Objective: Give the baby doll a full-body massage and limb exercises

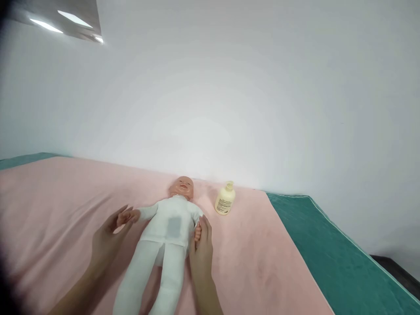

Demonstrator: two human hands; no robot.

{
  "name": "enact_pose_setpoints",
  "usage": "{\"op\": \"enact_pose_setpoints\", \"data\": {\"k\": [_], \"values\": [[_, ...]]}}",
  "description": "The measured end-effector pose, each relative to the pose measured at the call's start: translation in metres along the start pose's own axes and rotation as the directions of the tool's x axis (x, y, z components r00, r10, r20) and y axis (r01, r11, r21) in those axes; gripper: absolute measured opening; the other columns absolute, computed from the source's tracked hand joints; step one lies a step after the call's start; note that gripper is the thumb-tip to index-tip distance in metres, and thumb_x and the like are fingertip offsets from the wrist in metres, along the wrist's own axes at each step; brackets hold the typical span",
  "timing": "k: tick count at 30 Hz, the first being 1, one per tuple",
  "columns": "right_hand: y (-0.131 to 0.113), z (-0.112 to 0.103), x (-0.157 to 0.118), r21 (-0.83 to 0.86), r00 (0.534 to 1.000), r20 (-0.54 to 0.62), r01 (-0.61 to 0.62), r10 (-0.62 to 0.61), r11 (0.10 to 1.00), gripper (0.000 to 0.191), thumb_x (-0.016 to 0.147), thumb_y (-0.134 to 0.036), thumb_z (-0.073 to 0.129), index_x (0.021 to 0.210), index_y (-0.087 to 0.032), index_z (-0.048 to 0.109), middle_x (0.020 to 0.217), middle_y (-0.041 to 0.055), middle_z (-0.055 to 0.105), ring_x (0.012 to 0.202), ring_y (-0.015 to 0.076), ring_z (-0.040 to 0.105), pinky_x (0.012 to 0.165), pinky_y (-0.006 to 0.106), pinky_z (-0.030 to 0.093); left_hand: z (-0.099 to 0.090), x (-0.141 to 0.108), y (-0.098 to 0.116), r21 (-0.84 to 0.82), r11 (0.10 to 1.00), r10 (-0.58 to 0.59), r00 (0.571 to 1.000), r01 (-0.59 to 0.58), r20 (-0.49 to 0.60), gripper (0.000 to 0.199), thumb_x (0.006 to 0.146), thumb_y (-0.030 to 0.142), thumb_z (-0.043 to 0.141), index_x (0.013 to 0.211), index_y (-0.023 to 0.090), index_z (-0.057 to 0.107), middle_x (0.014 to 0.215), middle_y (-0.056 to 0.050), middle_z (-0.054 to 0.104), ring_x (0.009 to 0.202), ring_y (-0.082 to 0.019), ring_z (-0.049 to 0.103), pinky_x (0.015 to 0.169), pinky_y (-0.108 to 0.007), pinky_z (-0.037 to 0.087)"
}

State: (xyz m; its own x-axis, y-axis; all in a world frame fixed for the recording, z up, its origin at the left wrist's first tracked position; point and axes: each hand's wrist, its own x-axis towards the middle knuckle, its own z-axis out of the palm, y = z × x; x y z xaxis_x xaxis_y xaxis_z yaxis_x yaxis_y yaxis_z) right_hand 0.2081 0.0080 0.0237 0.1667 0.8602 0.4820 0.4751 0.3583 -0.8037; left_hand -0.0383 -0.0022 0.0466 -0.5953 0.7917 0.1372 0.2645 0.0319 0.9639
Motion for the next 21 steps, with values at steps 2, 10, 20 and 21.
{"op": "enact_pose_setpoints", "data": {"k": [2,10,20,21], "values": [[0.001,-0.006,-0.019,-0.051,0.998,0.058,-0.013,0.016,0.999,0.046,0.091,-0.034,0.047,0.137,-0.026,0.048,0.146,0.0075,0.042,0.126,0.0244,0.051,0.090,0.035,0.054,-0.010,-0.016,-0.008,0.055,0.996,-0.069,0.997,0.068,0.024,0.051,0.077,0.054,0.063,0.123,0.034,0.059,0.120,-0.002,0.067,0.108,-0.030,0.063,0.082,-0.041,0.053],[0.012,-0.019,-0.058,-0.182,0.987,0.148,-0.029,0.057,0.983,0.049,0.091,-0.033,0.046,0.140,-0.029,0.048,0.147,0.0026,0.041,0.139,0.0314,0.033,0.112,0.057,0.030,-0.025,-0.035,-0.035,0.218,0.967,0.069,0.959,-0.133,0.275,0.029,0.069,0.045,0.060,0.095,0.037,0.071,0.081,-0.003,0.074,0.080,-0.033,0.070,0.065,-0.038,0.051],[-0.017,-0.025,-0.040,0.090,0.950,0.102,-0.304,0.295,0.948,0.051,0.090,-0.047,0.049,0.136,-0.026,0.049,0.142,0.0045,0.049,0.131,0.0265,0.046,0.107,0.041,0.043,-0.027,-0.029,-0.009,0.083,0.996,-0.003,0.969,-0.018,0.246,0.047,0.074,0.046,0.060,0.117,0.029,0.066,0.102,-0.003,0.073,0.098,-0.032,0.067,0.070,-0.036,0.055],[-0.018,-0.024,-0.034,0.105,0.951,0.085,-0.306,0.298,0.946,0.051,0.090,-0.048,0.048,0.136,-0.026,0.049,0.140,0.0055,0.051,0.130,0.0262,0.047,0.106,0.041,0.043,-0.026,-0.025,-0.006,0.058,0.998,-0.007,0.974,-0.006,0.226,0.049,0.074,0.046,0.061,0.120,0.028,0.064,0.109,-0.003,0.071,0.103,-0.031,0.065,0.075,-0.036,0.055]]}}
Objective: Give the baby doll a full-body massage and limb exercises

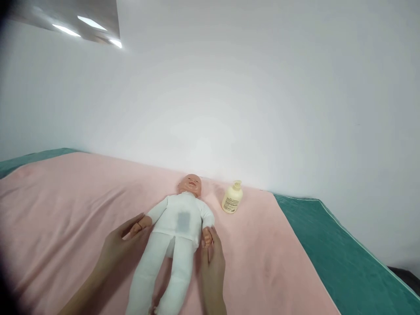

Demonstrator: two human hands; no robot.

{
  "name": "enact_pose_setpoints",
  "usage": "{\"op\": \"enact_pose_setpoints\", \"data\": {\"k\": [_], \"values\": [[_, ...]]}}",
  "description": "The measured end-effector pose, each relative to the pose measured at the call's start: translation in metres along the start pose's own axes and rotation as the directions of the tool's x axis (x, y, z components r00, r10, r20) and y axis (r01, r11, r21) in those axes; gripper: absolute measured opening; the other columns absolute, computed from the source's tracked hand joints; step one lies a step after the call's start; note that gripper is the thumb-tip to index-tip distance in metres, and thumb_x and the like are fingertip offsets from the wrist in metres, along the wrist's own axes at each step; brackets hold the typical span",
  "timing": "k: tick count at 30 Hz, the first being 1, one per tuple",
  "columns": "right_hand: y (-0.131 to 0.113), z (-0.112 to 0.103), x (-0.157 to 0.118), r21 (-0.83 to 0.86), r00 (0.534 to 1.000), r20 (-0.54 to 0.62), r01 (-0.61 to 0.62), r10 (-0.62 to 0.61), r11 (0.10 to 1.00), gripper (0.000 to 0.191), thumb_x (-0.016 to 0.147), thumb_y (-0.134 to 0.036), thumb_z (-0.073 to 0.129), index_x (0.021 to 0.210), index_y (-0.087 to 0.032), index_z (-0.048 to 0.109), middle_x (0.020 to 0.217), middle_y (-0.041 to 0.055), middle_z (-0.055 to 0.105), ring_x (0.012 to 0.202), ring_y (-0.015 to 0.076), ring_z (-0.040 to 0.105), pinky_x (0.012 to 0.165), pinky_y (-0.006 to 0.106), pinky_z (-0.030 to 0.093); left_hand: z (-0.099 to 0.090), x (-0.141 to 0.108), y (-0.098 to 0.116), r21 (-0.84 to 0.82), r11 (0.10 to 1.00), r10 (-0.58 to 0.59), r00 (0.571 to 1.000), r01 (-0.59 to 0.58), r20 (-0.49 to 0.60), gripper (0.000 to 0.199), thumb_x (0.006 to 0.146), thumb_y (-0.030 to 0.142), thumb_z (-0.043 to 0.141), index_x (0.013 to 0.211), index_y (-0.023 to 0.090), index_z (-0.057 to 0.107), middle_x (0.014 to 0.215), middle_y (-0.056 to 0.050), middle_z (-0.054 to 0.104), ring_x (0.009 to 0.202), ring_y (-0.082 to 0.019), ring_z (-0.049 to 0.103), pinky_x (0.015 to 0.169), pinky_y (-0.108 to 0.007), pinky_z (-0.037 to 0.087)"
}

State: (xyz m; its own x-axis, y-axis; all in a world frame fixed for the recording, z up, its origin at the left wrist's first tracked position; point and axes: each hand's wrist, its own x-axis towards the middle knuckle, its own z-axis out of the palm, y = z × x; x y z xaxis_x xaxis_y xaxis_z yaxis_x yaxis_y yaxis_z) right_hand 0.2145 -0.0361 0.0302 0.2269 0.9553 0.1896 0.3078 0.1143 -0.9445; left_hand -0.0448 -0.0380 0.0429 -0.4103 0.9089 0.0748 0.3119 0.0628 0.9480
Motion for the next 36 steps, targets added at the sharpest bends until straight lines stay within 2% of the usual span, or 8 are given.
{"op": "enact_pose_setpoints", "data": {"k": [4,8,12,17,23,28,31,36], "values": [[-0.008,0.009,0.030,-0.009,0.995,-0.047,0.085,-0.085,0.996,0.052,0.092,-0.049,0.043,0.138,-0.024,0.046,0.137,0.0083,0.053,0.129,0.0270,0.048,0.105,0.044,0.042,0.007,0.031,0.014,-0.048,0.998,0.041,0.998,-0.043,-0.043,0.050,0.074,0.050,0.065,0.119,0.028,0.064,0.122,-0.003,0.066,0.115,-0.029,0.060,0.091,-0.037,0.049],[-0.014,0.019,0.070,0.028,0.975,-0.067,0.213,-0.211,0.977,0.053,0.095,-0.048,0.038,0.142,-0.023,0.039,0.139,0.0104,0.050,0.129,0.0249,0.047,0.106,0.044,0.040,0.026,0.078,0.030,-0.098,0.984,0.139,0.985,-0.149,-0.102,0.046,0.078,0.050,0.062,0.117,0.025,0.062,0.117,-0.004,0.068,0.111,-0.027,0.062,0.090,-0.036,0.048],[-0.018,0.026,0.120,-0.061,0.942,-0.109,0.312,-0.317,0.948,0.054,0.094,-0.049,0.037,0.138,-0.019,0.043,0.135,0.0131,0.050,0.126,0.0247,0.049,0.104,0.044,0.041,0.047,0.129,0.038,-0.129,0.985,0.103,0.990,-0.115,-0.093,0.050,0.080,0.051,0.057,0.119,0.019,0.054,0.114,-0.011,0.069,0.105,-0.026,0.064,0.082,-0.033,0.050],[-0.005,0.039,0.178,-0.008,0.962,-0.118,0.246,-0.245,0.969,0.057,0.091,-0.052,0.037,0.130,-0.013,0.052,0.126,0.0168,0.055,0.108,0.0245,0.062,0.096,0.041,0.047,0.069,0.173,0.027,-0.095,0.994,0.056,0.998,-0.058,-0.025,0.054,0.082,0.061,0.049,0.107,0.016,0.060,0.104,-0.014,0.071,0.091,-0.026,0.067,0.071,-0.032,0.049],[0.027,0.060,0.226,0.010,0.996,-0.015,0.092,-0.092,0.996,0.045,0.086,-0.049,0.042,0.103,-0.015,0.066,0.103,0.0123,0.071,0.086,0.0235,0.069,0.081,0.037,0.053,0.089,0.187,0.009,0.011,0.999,0.047,0.990,-0.048,0.135,0.047,0.080,0.058,0.049,0.066,0.016,0.066,0.066,-0.009,0.068,0.064,-0.024,0.061,0.057,-0.031,0.039],[0.048,0.067,0.250,-0.043,0.999,0.043,-0.005,0.007,0.999,0.038,0.080,-0.046,0.045,0.061,-0.018,0.064,0.066,0.0094,0.070,0.066,0.0259,0.068,0.067,0.039,0.053,0.094,0.192,0.005,0.016,0.999,0.025,0.985,-0.028,0.172,0.048,0.078,0.058,0.052,0.059,0.017,0.065,0.057,-0.007,0.065,0.056,-0.021,0.056,0.052,-0.029,0.035],[0.048,0.065,0.247,-0.059,1.000,0.026,0.003,-0.001,0.998,0.035,0.079,-0.045,0.047,0.064,-0.018,0.066,0.071,0.0094,0.071,0.071,0.0266,0.068,0.072,0.040,0.051,0.096,0.189,0.004,-0.035,0.999,0.026,0.989,-0.021,0.142,0.048,0.077,0.059,0.054,0.061,0.015,0.067,0.058,-0.007,0.065,0.056,-0.020,0.057,0.051,-0.028,0.036],[0.029,0.061,0.223,-0.028,0.994,-0.062,0.087,-0.088,0.996,0.039,0.084,-0.048,0.045,0.093,-0.016,0.066,0.094,0.0114,0.072,0.085,0.0256,0.068,0.078,0.037,0.051,0.099,0.175,0.011,-0.189,0.981,0.060,0.995,-0.043,0.083,0.052,0.076,0.059,0.058,0.081,0.010,0.073,0.071,-0.010,0.070,0.069,-0.022,0.061,0.058,-0.028,0.043]]}}
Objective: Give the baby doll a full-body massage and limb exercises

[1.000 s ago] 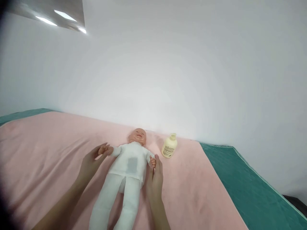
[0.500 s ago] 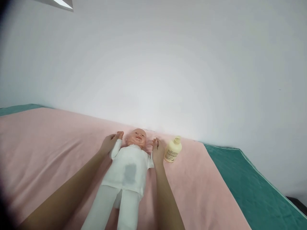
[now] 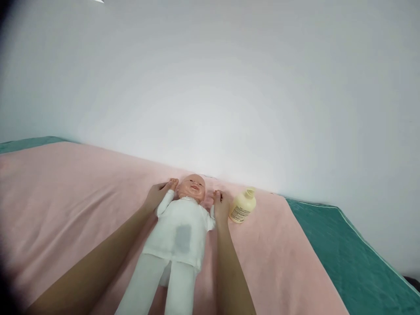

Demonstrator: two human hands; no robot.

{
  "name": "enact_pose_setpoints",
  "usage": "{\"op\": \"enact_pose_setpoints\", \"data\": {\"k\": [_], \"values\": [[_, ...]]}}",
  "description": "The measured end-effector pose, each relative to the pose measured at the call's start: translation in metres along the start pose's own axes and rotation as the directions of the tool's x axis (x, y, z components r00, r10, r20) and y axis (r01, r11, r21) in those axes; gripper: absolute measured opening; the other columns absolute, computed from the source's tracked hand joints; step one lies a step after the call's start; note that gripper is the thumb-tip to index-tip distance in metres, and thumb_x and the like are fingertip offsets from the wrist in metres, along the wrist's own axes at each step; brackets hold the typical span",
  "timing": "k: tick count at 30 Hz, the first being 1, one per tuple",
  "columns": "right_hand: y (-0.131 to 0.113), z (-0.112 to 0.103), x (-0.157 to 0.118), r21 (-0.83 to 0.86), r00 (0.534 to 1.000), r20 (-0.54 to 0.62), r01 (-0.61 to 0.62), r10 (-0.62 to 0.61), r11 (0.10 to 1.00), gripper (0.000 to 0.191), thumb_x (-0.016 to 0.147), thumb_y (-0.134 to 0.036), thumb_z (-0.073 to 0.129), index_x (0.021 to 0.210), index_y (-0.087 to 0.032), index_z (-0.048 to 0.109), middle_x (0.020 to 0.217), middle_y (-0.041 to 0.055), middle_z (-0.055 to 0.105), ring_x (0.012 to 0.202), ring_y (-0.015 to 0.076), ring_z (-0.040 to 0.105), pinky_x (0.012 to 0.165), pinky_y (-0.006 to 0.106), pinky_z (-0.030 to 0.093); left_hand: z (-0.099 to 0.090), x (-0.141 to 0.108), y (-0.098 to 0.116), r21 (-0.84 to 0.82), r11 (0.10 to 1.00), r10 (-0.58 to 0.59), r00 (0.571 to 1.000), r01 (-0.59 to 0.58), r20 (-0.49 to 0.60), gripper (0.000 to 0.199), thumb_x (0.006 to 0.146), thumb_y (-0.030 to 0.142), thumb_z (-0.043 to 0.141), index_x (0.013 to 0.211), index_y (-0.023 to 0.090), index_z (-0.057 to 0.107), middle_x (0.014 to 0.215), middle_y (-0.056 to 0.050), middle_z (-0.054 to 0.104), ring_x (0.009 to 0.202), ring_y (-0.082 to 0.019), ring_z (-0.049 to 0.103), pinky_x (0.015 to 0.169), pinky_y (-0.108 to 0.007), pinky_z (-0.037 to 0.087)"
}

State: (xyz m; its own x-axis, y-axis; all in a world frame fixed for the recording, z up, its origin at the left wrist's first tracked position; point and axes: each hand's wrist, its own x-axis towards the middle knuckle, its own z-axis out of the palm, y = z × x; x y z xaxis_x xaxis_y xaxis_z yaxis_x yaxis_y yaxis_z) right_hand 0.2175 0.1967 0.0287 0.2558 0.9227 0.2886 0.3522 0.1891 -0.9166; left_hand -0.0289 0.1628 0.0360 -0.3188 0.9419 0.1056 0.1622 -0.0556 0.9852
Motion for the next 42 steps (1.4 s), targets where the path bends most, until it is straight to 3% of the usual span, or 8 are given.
{"op": "enact_pose_setpoints", "data": {"k": [6,10,17,23,27,31,36,42], "values": [[-0.023,0.001,-0.034,0.031,0.984,-0.132,0.126,-0.121,0.992,0.043,0.086,-0.046,0.049,0.116,-0.016,0.058,0.119,0.0127,0.064,0.104,0.0234,0.064,0.092,0.037,0.047,0.003,-0.024,0.018,-0.138,0.988,0.057,0.995,-0.068,-0.082,0.055,0.078,0.058,0.058,0.103,0.010,0.071,0.091,-0.010,0.072,0.083,-0.022,0.062,0.067,-0.028,0.047],[-0.038,-0.006,-0.069,0.039,0.969,-0.168,0.187,-0.178,0.982,0.043,0.087,-0.042,0.052,0.122,-0.017,0.056,0.120,0.0108,0.064,0.114,0.0222,0.059,0.099,0.037,0.044,-0.001,-0.043,0.020,-0.130,0.980,0.119,0.963,-0.153,-0.240,0.052,0.078,0.055,0.062,0.115,0.018,0.063,0.096,-0.007,0.070,0.090,-0.022,0.062,0.071,-0.029,0.048],[-0.056,-0.033,-0.146,0.117,0.987,-0.146,0.091,-0.074,0.989,0.048,0.090,-0.042,0.050,0.134,-0.022,0.051,0.137,0.0087,0.053,0.126,0.0229,0.051,0.103,0.035,0.043,-0.016,-0.105,0.023,-0.034,0.985,0.140,0.908,-0.166,-0.394,0.059,0.074,0.048,0.069,0.126,0.028,0.050,0.112,-0.006,0.063,0.108,-0.024,0.059,0.083,-0.034,0.048],[-0.048,-0.053,-0.199,0.008,0.997,-0.033,-0.070,0.070,0.998,0.059,0.090,-0.048,0.049,0.143,-0.025,0.040,0.134,0.0069,0.057,0.124,0.0241,0.052,0.102,0.038,0.043,-0.040,-0.168,0.017,-0.027,0.998,-0.055,0.931,0.049,-0.360,0.071,0.077,0.053,0.065,0.139,0.037,0.034,0.124,-0.004,0.062,0.107,-0.026,0.063,0.081,-0.038,0.051],[-0.041,-0.063,-0.223,-0.109,0.993,0.020,-0.115,0.118,0.987,0.061,0.088,-0.047,0.049,0.143,-0.022,0.042,0.136,0.0080,0.054,0.123,0.0272,0.053,0.101,0.041,0.045,-0.062,-0.192,-0.003,0.046,0.992,-0.105,0.970,0.118,-0.220,0.063,0.083,0.046,0.057,0.141,0.034,0.038,0.129,-0.004,0.061,0.109,-0.026,0.063,0.085,-0.037,0.051],[-0.034,-0.068,-0.236,-0.252,0.990,0.030,-0.128,0.140,0.959,0.062,0.088,-0.047,0.046,0.145,-0.022,0.040,0.130,0.0096,0.060,0.123,0.0317,0.054,0.095,0.046,0.048,-0.073,-0.202,-0.016,0.224,0.968,-0.086,0.988,0.112,-0.126,0.055,0.084,0.043,0.051,0.137,0.027,0.048,0.123,-0.005,0.065,0.113,-0.028,0.061,0.089,-0.038,0.050],[-0.030,-0.069,-0.242,-0.373,0.993,0.051,-0.079,0.105,0.925,0.063,0.089,-0.050,0.041,0.144,-0.019,0.042,0.133,0.0108,0.057,0.135,0.0382,0.038,0.100,0.056,0.041,-0.073,-0.204,-0.017,0.315,0.948,0.053,0.997,-0.032,-0.058,0.044,0.078,0.038,0.056,0.120,0.025,0.063,0.123,-0.006,0.066,0.117,-0.028,0.058,0.096,-0.038,0.047],[-0.045,-0.071,-0.239,-0.176,0.987,0.069,-0.131,0.145,0.976,0.064,0.090,-0.052,0.046,0.146,-0.023,0.036,0.140,0.0075,0.051,0.127,0.0281,0.050,0.100,0.041,0.045,-0.077,-0.203,-0.006,0.175,0.983,-0.040,0.996,0.053,-0.080,0.052,0.080,0.041,0.059,0.130,0.026,0.056,0.116,-0.006,0.069,0.105,-0.028,0.065,0.085,-0.037,0.053]]}}
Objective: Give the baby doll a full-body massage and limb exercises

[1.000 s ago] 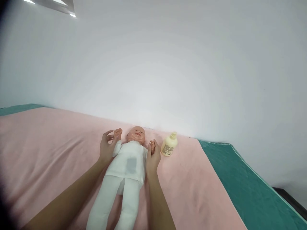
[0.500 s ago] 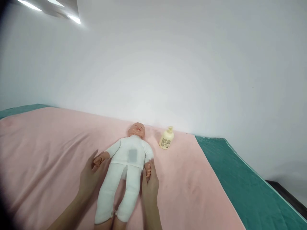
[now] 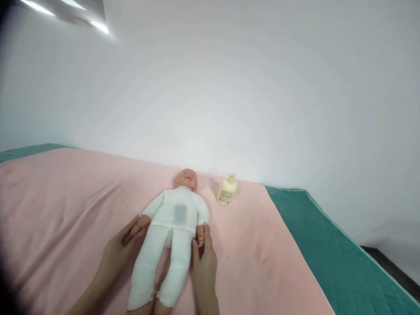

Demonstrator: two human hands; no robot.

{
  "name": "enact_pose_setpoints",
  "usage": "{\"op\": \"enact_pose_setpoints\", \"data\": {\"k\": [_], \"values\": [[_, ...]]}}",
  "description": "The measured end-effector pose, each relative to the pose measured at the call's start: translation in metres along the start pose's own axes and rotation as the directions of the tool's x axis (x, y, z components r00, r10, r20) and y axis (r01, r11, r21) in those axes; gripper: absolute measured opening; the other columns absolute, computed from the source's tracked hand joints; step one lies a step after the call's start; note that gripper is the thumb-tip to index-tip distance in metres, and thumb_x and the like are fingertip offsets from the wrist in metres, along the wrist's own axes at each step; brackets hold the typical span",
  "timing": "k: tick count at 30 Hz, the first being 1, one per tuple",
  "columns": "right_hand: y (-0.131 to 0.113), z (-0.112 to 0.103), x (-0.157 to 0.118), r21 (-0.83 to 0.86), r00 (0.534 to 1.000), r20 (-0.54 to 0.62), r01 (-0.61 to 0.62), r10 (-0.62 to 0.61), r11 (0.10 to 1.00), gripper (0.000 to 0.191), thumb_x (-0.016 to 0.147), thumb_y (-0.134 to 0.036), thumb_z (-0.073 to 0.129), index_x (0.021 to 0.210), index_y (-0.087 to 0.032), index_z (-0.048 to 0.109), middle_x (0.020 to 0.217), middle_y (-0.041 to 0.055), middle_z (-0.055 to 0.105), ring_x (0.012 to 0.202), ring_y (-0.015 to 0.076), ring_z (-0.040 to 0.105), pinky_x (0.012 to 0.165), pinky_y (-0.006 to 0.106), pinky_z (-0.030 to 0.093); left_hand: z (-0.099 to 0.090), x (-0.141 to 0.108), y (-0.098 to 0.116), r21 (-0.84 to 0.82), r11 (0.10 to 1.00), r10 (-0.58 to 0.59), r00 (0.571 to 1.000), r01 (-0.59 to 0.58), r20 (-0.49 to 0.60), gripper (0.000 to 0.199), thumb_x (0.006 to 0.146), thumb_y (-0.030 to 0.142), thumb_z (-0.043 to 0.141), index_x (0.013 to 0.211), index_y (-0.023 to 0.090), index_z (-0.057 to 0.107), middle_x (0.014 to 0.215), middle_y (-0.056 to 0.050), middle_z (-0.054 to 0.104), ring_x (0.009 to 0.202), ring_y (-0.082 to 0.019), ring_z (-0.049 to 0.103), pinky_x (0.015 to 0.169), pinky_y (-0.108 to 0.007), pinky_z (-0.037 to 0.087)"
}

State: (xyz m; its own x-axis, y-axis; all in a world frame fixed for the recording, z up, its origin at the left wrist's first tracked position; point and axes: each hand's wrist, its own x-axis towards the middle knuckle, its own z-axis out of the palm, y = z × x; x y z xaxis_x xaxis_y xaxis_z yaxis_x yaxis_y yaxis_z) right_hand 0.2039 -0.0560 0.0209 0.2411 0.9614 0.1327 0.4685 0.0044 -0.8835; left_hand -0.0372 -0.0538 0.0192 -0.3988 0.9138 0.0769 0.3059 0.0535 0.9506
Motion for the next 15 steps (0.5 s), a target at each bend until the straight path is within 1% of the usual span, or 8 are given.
{"op": "enact_pose_setpoints", "data": {"k": [3,4,6,9,11,13,15], "values": [[-0.011,-0.003,0.013,0.114,0.999,-0.026,-0.034,0.037,0.993,0.063,0.091,-0.053,0.045,0.145,-0.022,0.039,0.134,0.0076,0.057,0.123,0.0261,0.054,0.097,0.037,0.047,-0.002,0.013,0.015,-0.081,0.996,-0.042,0.998,0.038,-0.038,0.062,0.083,0.050,0.058,0.139,0.029,0.044,0.126,-0.005,0.064,0.113,-0.029,0.061,0.088,-0.040,0.052],[-0.014,-0.004,0.020,0.144,0.999,-0.043,-0.024,0.031,0.989,0.061,0.091,-0.053,0.044,0.144,-0.022,0.041,0.133,0.0076,0.058,0.123,0.0259,0.054,0.098,0.037,0.047,-0.002,0.020,0.021,-0.107,0.994,-0.044,0.998,0.038,-0.054,0.063,0.082,0.052,0.059,0.139,0.030,0.044,0.126,-0.005,0.064,0.115,-0.029,0.060,0.090,-0.041,0.050],[-0.021,-0.004,0.040,0.193,0.997,-0.080,0.032,-0.017,0.981,0.059,0.092,-0.053,0.042,0.141,-0.022,0.044,0.133,0.0074,0.058,0.124,0.0252,0.053,0.101,0.037,0.045,0.002,0.039,0.036,-0.147,0.989,-0.015,0.996,0.003,-0.083,0.063,0.079,0.054,0.062,0.135,0.029,0.047,0.120,-0.007,0.067,0.116,-0.029,0.059,0.092,-0.043,0.049],[-0.032,-0.004,0.078,0.241,0.985,-0.126,0.143,-0.116,0.960,0.055,0.092,-0.052,0.041,0.137,-0.021,0.048,0.129,0.0088,0.061,0.124,0.0239,0.053,0.104,0.039,0.041,0.014,0.072,0.057,-0.229,0.970,0.048,0.991,-0.077,-0.127,0.059,0.077,0.055,0.064,0.126,0.022,0.055,0.112,-0.011,0.069,0.110,-0.029,0.062,0.089,-0.042,0.050],[-0.037,0.000,0.105,0.265,0.971,-0.164,0.216,-0.177,0.940,0.053,0.092,-0.052,0.042,0.132,-0.019,0.053,0.126,0.0102,0.063,0.122,0.0239,0.054,0.104,0.039,0.041,0.025,0.094,0.066,-0.289,0.950,0.077,0.986,-0.117,-0.148,0.053,0.077,0.056,0.063,0.115,0.019,0.061,0.108,-0.011,0.070,0.105,-0.027,0.063,0.086,-0.039,0.050],[-0.042,0.006,0.131,0.302,0.951,-0.208,0.287,-0.230,0.909,0.049,0.091,-0.051,0.044,0.123,-0.017,0.059,0.121,0.0114,0.065,0.117,0.0243,0.058,0.101,0.040,0.043,0.036,0.115,0.071,-0.363,0.924,0.075,0.986,-0.124,-0.148,0.048,0.077,0.058,0.062,0.101,0.017,0.066,0.104,-0.011,0.070,0.099,-0.025,0.064,0.082,-0.035,0.050],[-0.044,0.015,0.154,0.355,0.938,-0.234,0.329,-0.257,0.875,0.047,0.090,-0.052,0.046,0.114,-0.015,0.062,0.116,0.0127,0.067,0.107,0.0245,0.064,0.096,0.040,0.047,0.047,0.134,0.072,-0.420,0.902,0.046,0.990,-0.100,-0.137,0.048,0.075,0.061,0.061,0.089,0.015,0.066,0.097,-0.010,0.070,0.092,-0.023,0.063,0.075,-0.031,0.049]]}}
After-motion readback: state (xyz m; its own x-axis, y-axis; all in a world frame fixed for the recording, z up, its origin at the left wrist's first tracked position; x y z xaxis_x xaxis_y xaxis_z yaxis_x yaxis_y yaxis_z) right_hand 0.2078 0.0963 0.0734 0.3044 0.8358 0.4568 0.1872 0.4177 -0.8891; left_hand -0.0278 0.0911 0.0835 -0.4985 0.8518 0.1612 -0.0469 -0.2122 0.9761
